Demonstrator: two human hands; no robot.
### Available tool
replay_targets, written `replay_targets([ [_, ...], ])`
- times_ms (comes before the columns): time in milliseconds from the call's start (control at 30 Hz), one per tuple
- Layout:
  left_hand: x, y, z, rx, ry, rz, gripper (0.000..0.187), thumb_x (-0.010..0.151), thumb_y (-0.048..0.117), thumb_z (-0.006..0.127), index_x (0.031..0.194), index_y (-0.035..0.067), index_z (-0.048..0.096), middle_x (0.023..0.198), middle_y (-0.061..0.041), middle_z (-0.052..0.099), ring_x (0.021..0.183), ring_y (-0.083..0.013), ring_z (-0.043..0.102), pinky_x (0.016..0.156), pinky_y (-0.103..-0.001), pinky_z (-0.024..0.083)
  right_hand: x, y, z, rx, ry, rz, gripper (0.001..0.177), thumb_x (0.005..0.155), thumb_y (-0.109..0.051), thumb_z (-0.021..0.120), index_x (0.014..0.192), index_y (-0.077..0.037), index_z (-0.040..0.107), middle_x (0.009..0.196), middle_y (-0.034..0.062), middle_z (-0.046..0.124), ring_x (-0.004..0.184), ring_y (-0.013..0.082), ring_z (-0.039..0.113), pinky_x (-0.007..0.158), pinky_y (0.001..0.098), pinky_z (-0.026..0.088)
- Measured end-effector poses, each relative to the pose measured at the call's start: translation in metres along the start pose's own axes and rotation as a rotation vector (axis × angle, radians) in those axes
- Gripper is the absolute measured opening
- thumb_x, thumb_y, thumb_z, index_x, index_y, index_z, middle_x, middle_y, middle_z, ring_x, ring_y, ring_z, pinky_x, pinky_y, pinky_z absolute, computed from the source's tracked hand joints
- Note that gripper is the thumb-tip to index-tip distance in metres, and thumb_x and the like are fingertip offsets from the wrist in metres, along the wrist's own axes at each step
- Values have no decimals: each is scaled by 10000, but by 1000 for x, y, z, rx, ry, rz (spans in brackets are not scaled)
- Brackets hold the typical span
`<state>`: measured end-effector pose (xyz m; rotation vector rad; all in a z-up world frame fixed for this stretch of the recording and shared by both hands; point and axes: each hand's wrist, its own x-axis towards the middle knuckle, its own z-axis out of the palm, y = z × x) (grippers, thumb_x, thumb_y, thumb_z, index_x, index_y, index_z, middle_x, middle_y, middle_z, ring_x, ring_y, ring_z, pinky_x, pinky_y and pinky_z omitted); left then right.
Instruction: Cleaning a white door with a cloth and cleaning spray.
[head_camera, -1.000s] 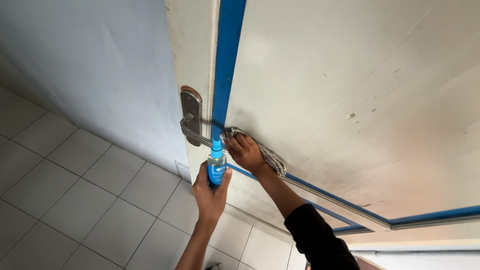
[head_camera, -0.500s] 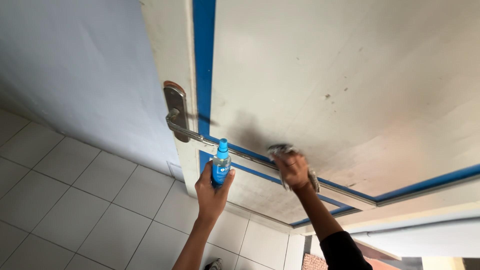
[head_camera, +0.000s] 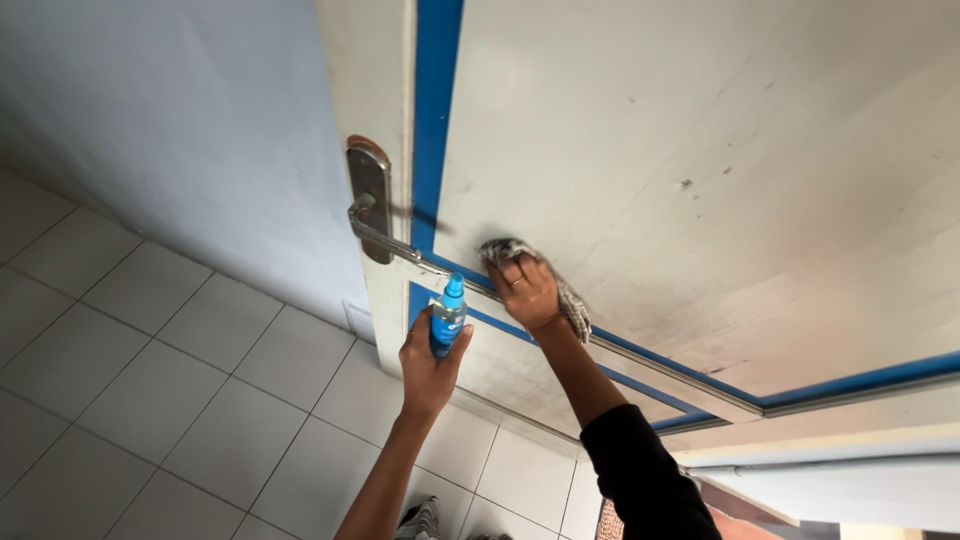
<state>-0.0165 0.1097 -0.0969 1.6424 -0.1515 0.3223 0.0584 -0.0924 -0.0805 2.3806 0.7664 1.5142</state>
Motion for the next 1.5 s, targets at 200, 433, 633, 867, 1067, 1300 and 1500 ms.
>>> replay_targets([
  [200, 2, -15, 2, 13, -13, 7, 487, 888, 281, 802, 1237, 0, 610, 978, -128, 720, 806, -196, 689, 725, -331, 571, -50, -4, 6, 135, -207, -104, 342, 830, -165, 708, 1153, -89, 793, 1091, 51, 629, 1003, 236, 609, 794, 361, 534],
  [433, 6, -30, 4, 14, -19, 30, 486, 887, 282, 804, 1238, 6, 610, 978, -124, 724, 842, -211, 709, 746, -341, 580, -64, 34, -14, 116, 33, -60, 220, 935, -171, 840, 1138, -100, 791, 1180, 55, 652, 1004, 166, 611, 780, 317, 534],
  [633, 11, -39, 9, 0, -10, 39, 491, 885, 276, 810, 1250, 20, 604, 976, -105, 727, 855, -207, 705, 769, -337, 579, 19, 43, -26, -43, 89, 51, 233, 906, -154, 804, 1138, -128, 803, 1134, 20, 621, 902, 209, 582, 693, 362, 488],
  [867, 22, -39, 6, 42, -4, 0, 473, 862, 245, 818, 1245, 40, 630, 1024, -120, 700, 872, -252, 709, 769, -370, 579, 28, -5, 31, 59, 31, -94, 260, 937, -125, 740, 1189, -83, 789, 1104, 55, 611, 975, 220, 608, 752, 364, 515],
  [1067, 25, -38, 3, 31, 10, 24, 477, 871, 234, 811, 1254, 26, 618, 1064, -127, 687, 905, -261, 711, 776, -380, 579, -14, -28, 41, 246, -172, -130, 233, 851, -117, 756, 1077, -59, 763, 1090, 59, 650, 1029, 259, 617, 807, 373, 516],
  [1300, 28, -42, 8, 25, 0, 3, 485, 865, 246, 818, 1254, 32, 623, 1026, -122, 703, 899, -256, 714, 779, -378, 577, -19, 4, 6, 145, -180, -81, 269, 847, -140, 746, 1111, -123, 795, 1094, 34, 652, 1007, 188, 596, 801, 366, 517],
  [1500, 33, -43, 15, -9, -1, 36, 482, 878, 254, 816, 1251, 24, 615, 1019, -115, 719, 914, -243, 701, 806, -370, 570, 91, 33, -15, 25, 103, 67, 269, 886, -82, 795, 1148, -139, 824, 1129, 32, 614, 931, 208, 598, 736, 385, 492],
])
